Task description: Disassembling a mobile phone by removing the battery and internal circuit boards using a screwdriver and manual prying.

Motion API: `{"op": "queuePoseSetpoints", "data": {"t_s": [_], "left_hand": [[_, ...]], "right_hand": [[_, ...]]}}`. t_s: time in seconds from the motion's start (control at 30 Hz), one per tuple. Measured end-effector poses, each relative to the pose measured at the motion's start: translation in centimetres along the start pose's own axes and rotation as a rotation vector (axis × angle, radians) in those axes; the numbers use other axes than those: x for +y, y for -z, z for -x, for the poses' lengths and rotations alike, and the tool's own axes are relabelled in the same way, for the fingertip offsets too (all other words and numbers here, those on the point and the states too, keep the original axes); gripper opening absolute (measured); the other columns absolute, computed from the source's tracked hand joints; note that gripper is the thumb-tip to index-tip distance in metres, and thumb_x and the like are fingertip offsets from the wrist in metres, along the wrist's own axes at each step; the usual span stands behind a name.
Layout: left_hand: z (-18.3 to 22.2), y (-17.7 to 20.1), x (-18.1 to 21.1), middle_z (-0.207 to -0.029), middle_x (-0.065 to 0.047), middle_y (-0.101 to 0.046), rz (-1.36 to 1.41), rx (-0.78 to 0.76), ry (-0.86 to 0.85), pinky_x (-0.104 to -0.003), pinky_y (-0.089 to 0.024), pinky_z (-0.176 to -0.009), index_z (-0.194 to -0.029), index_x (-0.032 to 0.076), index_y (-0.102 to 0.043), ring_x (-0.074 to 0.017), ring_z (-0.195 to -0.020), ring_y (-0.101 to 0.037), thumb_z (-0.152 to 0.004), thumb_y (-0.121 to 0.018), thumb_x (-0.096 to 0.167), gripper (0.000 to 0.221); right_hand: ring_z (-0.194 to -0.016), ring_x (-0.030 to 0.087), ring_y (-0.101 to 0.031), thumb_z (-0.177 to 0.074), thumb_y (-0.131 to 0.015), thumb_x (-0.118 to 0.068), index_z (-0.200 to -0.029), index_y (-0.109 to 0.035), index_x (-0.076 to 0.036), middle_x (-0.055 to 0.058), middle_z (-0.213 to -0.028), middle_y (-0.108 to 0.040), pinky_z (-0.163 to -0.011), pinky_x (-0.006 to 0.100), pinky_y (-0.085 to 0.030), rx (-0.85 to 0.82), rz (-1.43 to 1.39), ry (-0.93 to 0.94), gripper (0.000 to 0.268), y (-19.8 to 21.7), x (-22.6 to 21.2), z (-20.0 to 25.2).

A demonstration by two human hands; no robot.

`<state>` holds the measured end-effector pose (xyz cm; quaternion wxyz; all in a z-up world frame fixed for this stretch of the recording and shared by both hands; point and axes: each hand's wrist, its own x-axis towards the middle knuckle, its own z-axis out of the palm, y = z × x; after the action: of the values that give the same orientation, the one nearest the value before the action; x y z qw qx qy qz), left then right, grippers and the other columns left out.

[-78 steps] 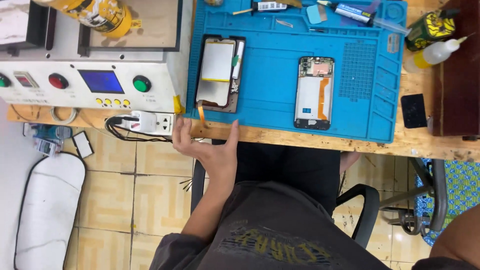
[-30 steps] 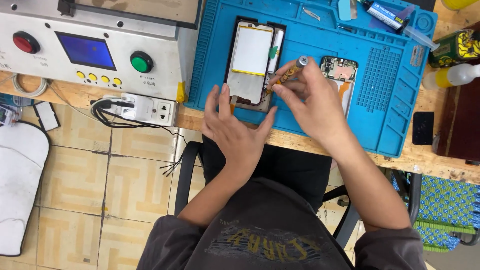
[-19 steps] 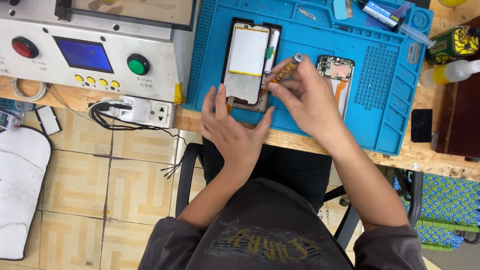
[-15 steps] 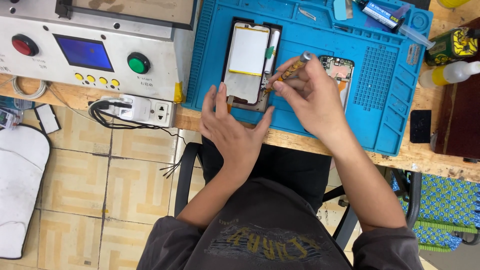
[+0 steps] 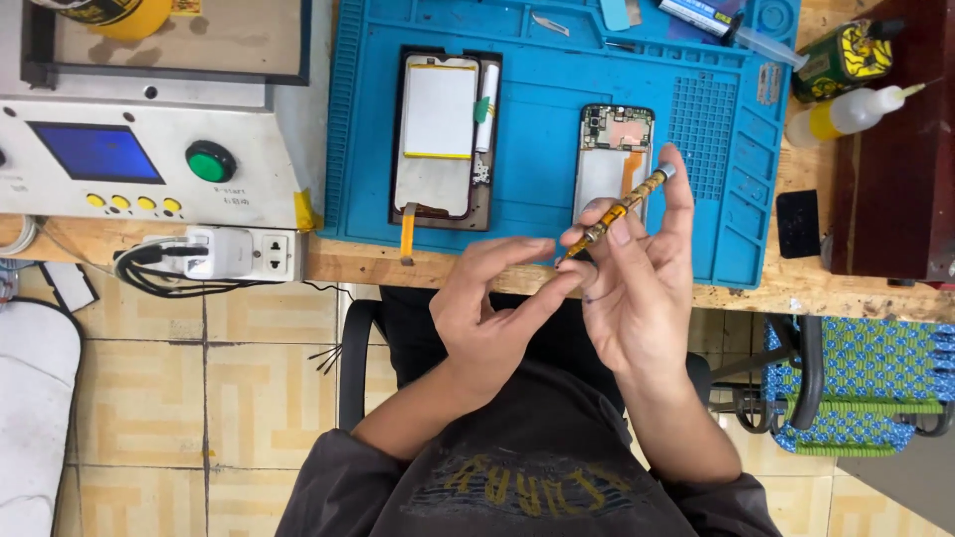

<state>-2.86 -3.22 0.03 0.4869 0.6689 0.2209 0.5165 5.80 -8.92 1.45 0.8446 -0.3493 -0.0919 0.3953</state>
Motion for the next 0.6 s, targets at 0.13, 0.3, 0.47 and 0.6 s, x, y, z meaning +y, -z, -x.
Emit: {"op": "queuePoseSetpoints", "data": {"t_s": [0.13, 0.3, 0.47, 0.6], "left_hand": [[-0.14, -0.43, 0.35, -0.084, -0.010, -0.061, 0.024, -0.041, 0.014, -0.025, -0.054, -0.074, -0.086, 0.002, -0.056, -0.0196, -0.079, -0.063, -0.069, -0.069, -0.001, 0.022], [-0.07, -0.74, 0.39, -0.083, -0.013, -0.061, 0.052, -0.056, 0.003, -0.028, -0.055, -0.076, -0.084, 0.000, -0.057, -0.0217, -0.081, -0.063, -0.069, -0.067, -0.003, 0.018], [0.06, -0.69, 0.34, -0.085, -0.014, -0.061, 0.096, -0.082, 0.030, -0.027, -0.054, -0.079, -0.086, 0.000, -0.058, -0.0215, -0.083, -0.063, -0.073, -0.063, -0.003, 0.014], [0.15, -0.74, 0.18, -0.084, -0.015, -0.061, 0.096, -0.083, 0.020, -0.028, -0.054, -0.078, -0.085, -0.001, -0.057, -0.0220, -0.082, -0.063, -0.072, -0.063, -0.004, 0.014]], "right_hand": [[-0.076, 0.025, -0.057, -0.084, -0.048, 0.000, -0.136, -0.009, -0.018, 0.018, -0.088, -0.052, -0.064, 0.030, -0.054, 0.012, -0.045, 0.043, 0.067, 0.53, -0.12, 0.28], [-0.077, 0.025, -0.057, -0.085, -0.048, 0.000, -0.135, -0.009, -0.018, 0.018, -0.089, -0.051, -0.064, 0.027, -0.055, 0.020, -0.047, 0.050, 0.067, 0.74, -0.24, 0.30], [-0.077, 0.025, -0.058, -0.085, -0.048, -0.001, -0.136, -0.008, -0.019, 0.018, -0.089, -0.052, -0.067, 0.029, -0.055, 0.020, -0.013, 0.066, 0.067, 1.01, -0.20, 0.35], [-0.076, 0.024, -0.058, -0.086, -0.047, -0.001, -0.136, -0.008, -0.020, 0.017, -0.088, -0.052, -0.067, 0.029, -0.055, 0.022, 0.022, 0.078, 0.067, 1.10, -0.32, 0.39]]}}
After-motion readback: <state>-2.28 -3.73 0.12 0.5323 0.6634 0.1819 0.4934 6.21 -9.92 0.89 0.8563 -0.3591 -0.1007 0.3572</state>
